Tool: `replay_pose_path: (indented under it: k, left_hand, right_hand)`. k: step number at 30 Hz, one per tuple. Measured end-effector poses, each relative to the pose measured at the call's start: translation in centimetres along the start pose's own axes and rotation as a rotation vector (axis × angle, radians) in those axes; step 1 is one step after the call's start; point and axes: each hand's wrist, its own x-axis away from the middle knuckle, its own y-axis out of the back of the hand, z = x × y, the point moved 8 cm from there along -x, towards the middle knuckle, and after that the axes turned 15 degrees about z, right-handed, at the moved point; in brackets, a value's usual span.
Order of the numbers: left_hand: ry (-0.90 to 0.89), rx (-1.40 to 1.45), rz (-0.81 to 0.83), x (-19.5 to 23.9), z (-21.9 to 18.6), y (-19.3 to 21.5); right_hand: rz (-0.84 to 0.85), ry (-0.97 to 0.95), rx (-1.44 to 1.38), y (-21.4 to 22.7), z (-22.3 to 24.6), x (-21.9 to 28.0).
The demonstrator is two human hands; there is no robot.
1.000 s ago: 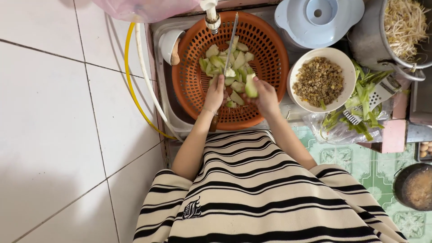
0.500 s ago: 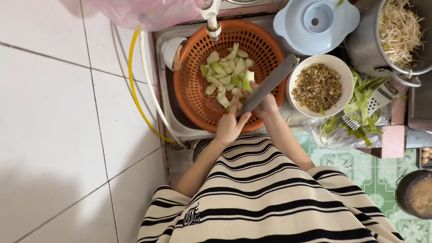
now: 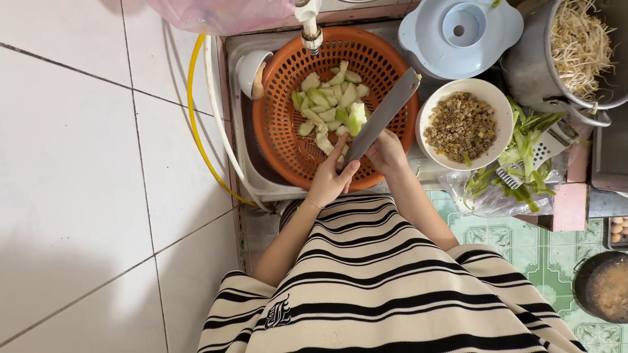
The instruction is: The person cuts a green gourd into chunks over a colander in the sink, rinses the pieces under the tap, and transfers them to a pot of boiling water. They fry tofu blocks in a pan with chopsticks, add oil, and stir the boiling vegetables.
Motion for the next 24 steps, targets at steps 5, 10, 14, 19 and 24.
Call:
replay_pose_path:
  k: [5, 10, 14, 19, 24]
  left_hand:
    - [-0.005, 0.069, 0.027, 0.3, 0.7, -0.1]
    - [-0.027, 0.189, 0.065, 0.0, 0.9, -0.4]
    - [-0.043, 0.273, 0.125, -0.3, 1.0, -0.7]
    - [-0.061, 0.316, 0.185, -0.9, 1.3, -0.5]
    - [-0.044, 0.398, 0.202, -1.0, 1.1, -0.1]
  right_hand:
    - [-0.05, 0.025, 0.064, -2.4, 2.0, 0.9]
    - [-0.035, 0.07, 0.127, -3.1, 2.7, 1.0]
    - [-0.067, 0.18, 0.351, -4.5, 4.2, 1.5]
    - [-0.073, 0.224, 0.609, -7.3, 6.2, 2.3]
    - [-0.057, 0.304, 0.847, -8.9, 6.6, 2.4]
